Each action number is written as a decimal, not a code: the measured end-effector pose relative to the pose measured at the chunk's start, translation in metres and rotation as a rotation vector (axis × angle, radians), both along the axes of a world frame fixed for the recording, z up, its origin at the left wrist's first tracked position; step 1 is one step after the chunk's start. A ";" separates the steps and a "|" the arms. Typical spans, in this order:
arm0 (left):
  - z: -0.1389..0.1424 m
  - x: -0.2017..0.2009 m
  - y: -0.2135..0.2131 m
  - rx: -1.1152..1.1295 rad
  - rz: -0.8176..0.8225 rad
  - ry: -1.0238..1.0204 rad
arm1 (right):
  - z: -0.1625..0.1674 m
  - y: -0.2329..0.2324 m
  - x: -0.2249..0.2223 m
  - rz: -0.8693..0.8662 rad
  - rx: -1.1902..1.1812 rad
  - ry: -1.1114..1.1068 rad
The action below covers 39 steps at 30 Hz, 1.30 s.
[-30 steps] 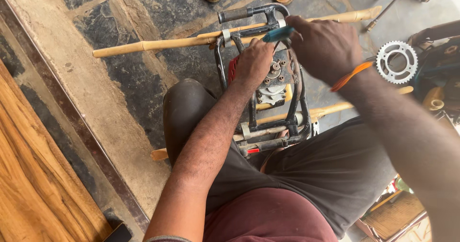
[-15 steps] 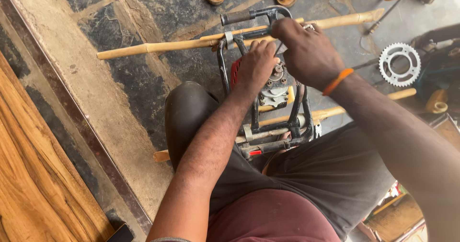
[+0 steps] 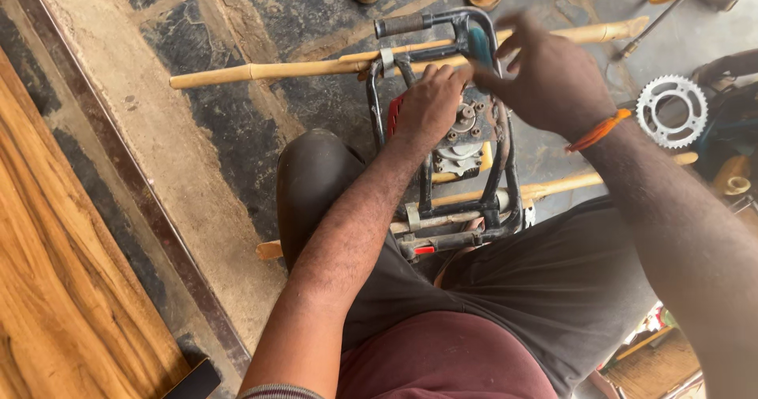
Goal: The person uses a screwdriver to tighten screws on the engine of a small motorized machine. They repeatedly adjust the tool and apply pressure to secure the components.
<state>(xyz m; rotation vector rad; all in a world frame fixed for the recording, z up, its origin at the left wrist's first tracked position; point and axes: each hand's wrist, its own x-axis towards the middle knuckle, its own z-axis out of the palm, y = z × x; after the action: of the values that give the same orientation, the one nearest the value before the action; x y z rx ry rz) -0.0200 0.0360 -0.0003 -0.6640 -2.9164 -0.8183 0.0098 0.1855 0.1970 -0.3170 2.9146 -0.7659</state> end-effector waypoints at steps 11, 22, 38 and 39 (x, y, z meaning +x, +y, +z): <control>-0.004 0.003 0.008 -0.084 0.056 0.060 | -0.001 0.023 -0.018 0.487 0.326 0.526; -0.020 -0.004 -0.004 0.033 -0.022 -0.017 | -0.021 -0.018 0.014 0.085 0.212 0.198; -0.011 0.000 0.003 -0.028 0.007 -0.039 | -0.036 0.014 -0.005 0.086 -0.341 0.420; -0.011 -0.001 0.002 -0.051 0.022 -0.055 | -0.035 0.012 -0.003 0.073 -0.289 0.315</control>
<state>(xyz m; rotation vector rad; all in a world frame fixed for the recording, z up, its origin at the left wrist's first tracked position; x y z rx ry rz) -0.0207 0.0384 -0.0112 -0.6210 -2.9976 -0.7753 0.0065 0.1979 0.1621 -0.6199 3.0486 -1.2299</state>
